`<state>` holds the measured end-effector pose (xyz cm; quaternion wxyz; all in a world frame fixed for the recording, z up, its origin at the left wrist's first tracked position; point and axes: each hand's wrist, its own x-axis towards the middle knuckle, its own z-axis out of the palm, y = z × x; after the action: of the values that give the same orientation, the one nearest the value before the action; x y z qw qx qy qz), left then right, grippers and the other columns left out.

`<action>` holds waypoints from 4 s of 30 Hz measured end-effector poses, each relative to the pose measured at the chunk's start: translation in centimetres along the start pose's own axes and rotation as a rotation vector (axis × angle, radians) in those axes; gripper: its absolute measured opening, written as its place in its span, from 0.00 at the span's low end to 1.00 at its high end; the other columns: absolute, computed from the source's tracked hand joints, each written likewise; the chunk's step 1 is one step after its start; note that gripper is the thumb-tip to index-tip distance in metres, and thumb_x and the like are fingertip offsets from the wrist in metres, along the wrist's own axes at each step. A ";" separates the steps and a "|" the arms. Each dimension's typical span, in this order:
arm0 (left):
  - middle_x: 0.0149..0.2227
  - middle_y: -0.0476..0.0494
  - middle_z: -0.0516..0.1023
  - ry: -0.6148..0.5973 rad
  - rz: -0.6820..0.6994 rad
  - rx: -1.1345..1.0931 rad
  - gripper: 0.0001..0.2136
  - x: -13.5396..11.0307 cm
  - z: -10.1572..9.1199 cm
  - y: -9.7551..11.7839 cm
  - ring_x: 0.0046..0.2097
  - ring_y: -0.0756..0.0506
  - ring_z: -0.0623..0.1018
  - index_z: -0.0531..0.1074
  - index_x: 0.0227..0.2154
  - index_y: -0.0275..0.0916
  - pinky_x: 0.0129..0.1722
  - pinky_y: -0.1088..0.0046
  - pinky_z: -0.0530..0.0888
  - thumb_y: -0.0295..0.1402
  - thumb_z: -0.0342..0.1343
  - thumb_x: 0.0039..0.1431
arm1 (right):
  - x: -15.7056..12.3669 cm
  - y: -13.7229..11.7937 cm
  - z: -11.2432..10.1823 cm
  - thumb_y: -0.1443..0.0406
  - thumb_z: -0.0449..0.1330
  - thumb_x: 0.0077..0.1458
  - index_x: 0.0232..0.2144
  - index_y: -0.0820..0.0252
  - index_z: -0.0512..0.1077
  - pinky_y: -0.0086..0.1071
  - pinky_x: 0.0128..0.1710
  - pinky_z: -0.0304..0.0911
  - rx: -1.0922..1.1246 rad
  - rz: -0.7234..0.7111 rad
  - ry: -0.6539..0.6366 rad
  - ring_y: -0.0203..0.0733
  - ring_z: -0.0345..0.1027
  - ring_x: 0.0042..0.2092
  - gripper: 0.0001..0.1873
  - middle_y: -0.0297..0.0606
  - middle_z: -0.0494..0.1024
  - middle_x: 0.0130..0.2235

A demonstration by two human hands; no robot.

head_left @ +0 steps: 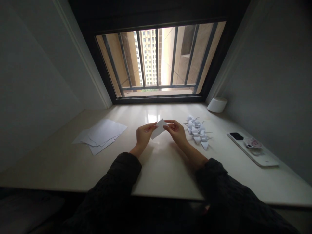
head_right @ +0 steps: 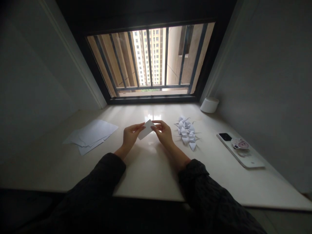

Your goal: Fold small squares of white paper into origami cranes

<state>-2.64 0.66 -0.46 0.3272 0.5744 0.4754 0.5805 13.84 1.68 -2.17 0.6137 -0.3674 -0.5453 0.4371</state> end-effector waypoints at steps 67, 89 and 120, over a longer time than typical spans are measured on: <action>0.35 0.38 0.81 -0.103 -0.368 -0.220 0.20 -0.6 1.2 0.4 0.38 0.43 0.78 0.79 0.35 0.34 0.38 0.68 0.72 0.44 0.67 0.41 | -0.8 0.0 1.1 0.51 0.67 0.38 0.19 0.60 0.75 0.31 0.30 0.58 0.112 0.296 0.077 0.36 0.66 0.27 0.17 0.37 0.76 0.23; 0.27 0.39 0.80 -0.110 -0.318 -0.044 0.19 -0.6 1.0 0.2 0.30 0.45 0.76 0.80 0.29 0.33 0.30 0.71 0.65 0.46 0.65 0.41 | 0.1 -0.3 0.0 0.54 0.69 0.36 0.19 0.61 0.76 0.30 0.25 0.53 0.123 0.324 0.247 0.35 0.62 0.26 0.16 0.36 0.73 0.22; 0.30 0.38 0.81 -0.226 -0.271 0.049 0.17 1.4 -1.6 -0.6 0.32 0.44 0.78 0.80 0.28 0.33 0.33 0.71 0.69 0.44 0.65 0.41 | 0.8 -0.4 -1.3 0.49 0.62 0.44 0.35 0.58 0.76 0.26 0.23 0.58 0.101 0.217 0.257 0.33 0.66 0.27 0.22 0.35 0.76 0.30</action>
<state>-4.49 1.86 -0.39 0.4400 0.5744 0.5226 0.4509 15.22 2.33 -1.67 0.6453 -0.4458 -0.3966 0.4770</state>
